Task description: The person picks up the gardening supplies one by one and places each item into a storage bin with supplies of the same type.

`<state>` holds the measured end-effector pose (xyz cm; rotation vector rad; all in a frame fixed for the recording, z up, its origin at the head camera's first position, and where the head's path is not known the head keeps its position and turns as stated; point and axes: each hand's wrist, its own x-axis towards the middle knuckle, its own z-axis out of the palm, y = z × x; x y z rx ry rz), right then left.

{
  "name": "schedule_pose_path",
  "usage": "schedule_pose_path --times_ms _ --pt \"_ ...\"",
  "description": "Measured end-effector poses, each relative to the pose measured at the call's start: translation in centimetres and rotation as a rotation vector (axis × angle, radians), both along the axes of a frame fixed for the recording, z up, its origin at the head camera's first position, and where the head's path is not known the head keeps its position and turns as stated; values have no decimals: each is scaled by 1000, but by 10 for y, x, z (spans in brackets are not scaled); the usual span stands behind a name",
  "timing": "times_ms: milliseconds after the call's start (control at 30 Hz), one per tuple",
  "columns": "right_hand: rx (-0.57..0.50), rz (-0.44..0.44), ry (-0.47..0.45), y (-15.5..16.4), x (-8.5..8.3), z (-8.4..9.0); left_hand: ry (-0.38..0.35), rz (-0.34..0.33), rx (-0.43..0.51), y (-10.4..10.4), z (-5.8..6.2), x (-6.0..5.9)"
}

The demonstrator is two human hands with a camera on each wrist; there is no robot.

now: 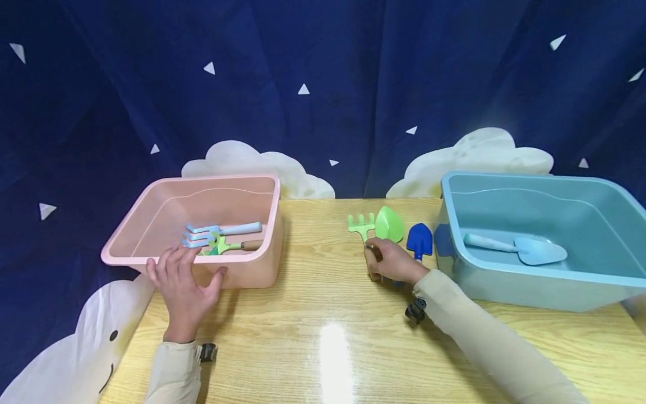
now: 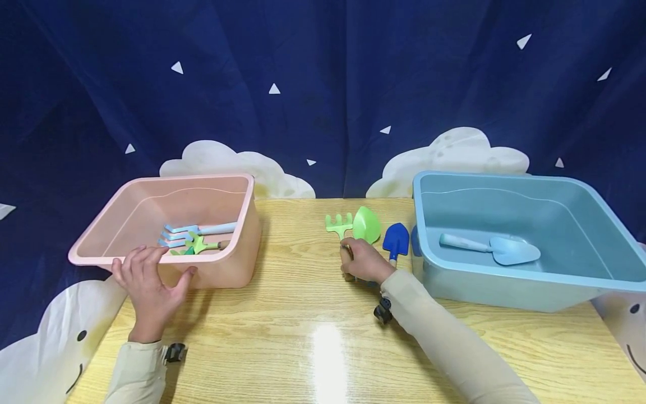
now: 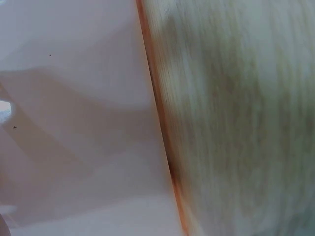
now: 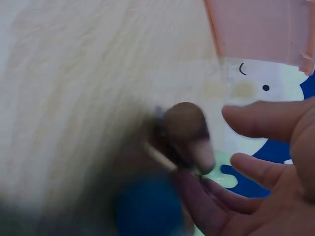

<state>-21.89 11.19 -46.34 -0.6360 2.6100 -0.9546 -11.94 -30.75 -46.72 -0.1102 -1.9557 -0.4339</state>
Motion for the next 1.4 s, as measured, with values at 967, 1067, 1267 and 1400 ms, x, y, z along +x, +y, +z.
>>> schedule_pose_path --times_ms 967,1067,1267,1400 --pt "-240 -84 -517 16 -21 -3 -5 0 -1 1 2 1" --pt "-315 -77 -609 18 -23 -7 -10 -2 0 1 2 1" --pt "-382 -68 -688 22 -24 -10 -26 -11 10 1 3 2" --pt "-370 -39 -685 24 -26 -7 -30 -16 16 1 3 1"
